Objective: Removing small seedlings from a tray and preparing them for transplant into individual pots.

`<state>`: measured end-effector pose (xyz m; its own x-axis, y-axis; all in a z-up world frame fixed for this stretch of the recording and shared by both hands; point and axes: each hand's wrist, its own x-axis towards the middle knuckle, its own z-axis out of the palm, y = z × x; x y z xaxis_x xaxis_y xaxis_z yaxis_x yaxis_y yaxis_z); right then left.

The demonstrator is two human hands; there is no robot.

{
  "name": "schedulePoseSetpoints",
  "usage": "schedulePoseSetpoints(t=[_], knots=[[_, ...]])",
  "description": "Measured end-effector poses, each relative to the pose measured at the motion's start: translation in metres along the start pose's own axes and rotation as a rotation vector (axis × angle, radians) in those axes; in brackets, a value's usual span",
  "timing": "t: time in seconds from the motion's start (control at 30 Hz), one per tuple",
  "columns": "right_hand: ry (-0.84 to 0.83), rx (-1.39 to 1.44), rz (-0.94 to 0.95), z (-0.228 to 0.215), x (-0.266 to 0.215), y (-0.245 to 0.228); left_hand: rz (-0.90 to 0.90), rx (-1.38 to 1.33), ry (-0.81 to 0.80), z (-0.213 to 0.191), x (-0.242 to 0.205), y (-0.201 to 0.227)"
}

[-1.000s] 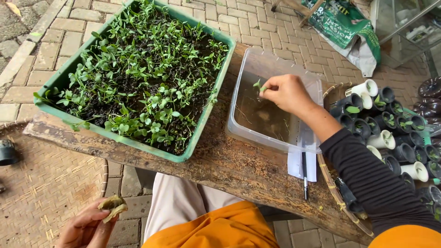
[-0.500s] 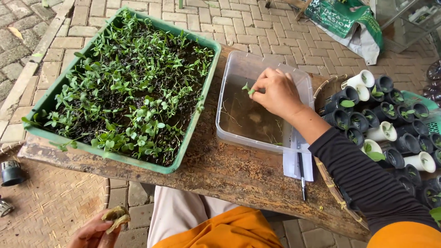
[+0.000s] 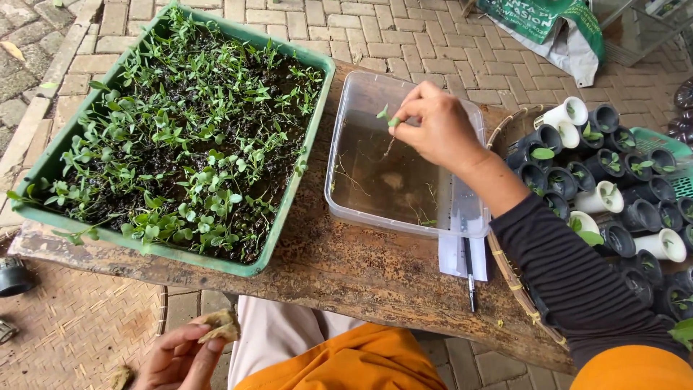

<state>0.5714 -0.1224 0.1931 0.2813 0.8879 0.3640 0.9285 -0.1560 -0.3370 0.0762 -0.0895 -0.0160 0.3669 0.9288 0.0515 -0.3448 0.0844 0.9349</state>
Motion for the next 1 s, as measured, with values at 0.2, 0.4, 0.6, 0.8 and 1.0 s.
schedulePoseSetpoints(t=[0.2,0.4,0.6,0.8,1.0], knots=[[0.083,0.086,-0.057,-0.038,0.003,-0.011,-0.082,-0.014,0.022,0.058,0.006,0.041],[0.046,0.116,-0.092,-0.053,-0.007,-0.037,-0.171,-0.018,-0.094,0.115,0.023,0.069],[0.081,0.372,0.004,-0.089,-0.027,-0.117,-0.080,-0.099,-0.224,0.142,0.030,0.073],[-0.040,0.641,-0.089,-0.090,-0.047,-0.175,-0.062,0.020,-0.223,0.160,0.030,0.076],[-0.206,0.736,-0.093,-0.055,-0.067,-0.192,-0.012,0.126,-0.220,0.163,0.028,0.081]])
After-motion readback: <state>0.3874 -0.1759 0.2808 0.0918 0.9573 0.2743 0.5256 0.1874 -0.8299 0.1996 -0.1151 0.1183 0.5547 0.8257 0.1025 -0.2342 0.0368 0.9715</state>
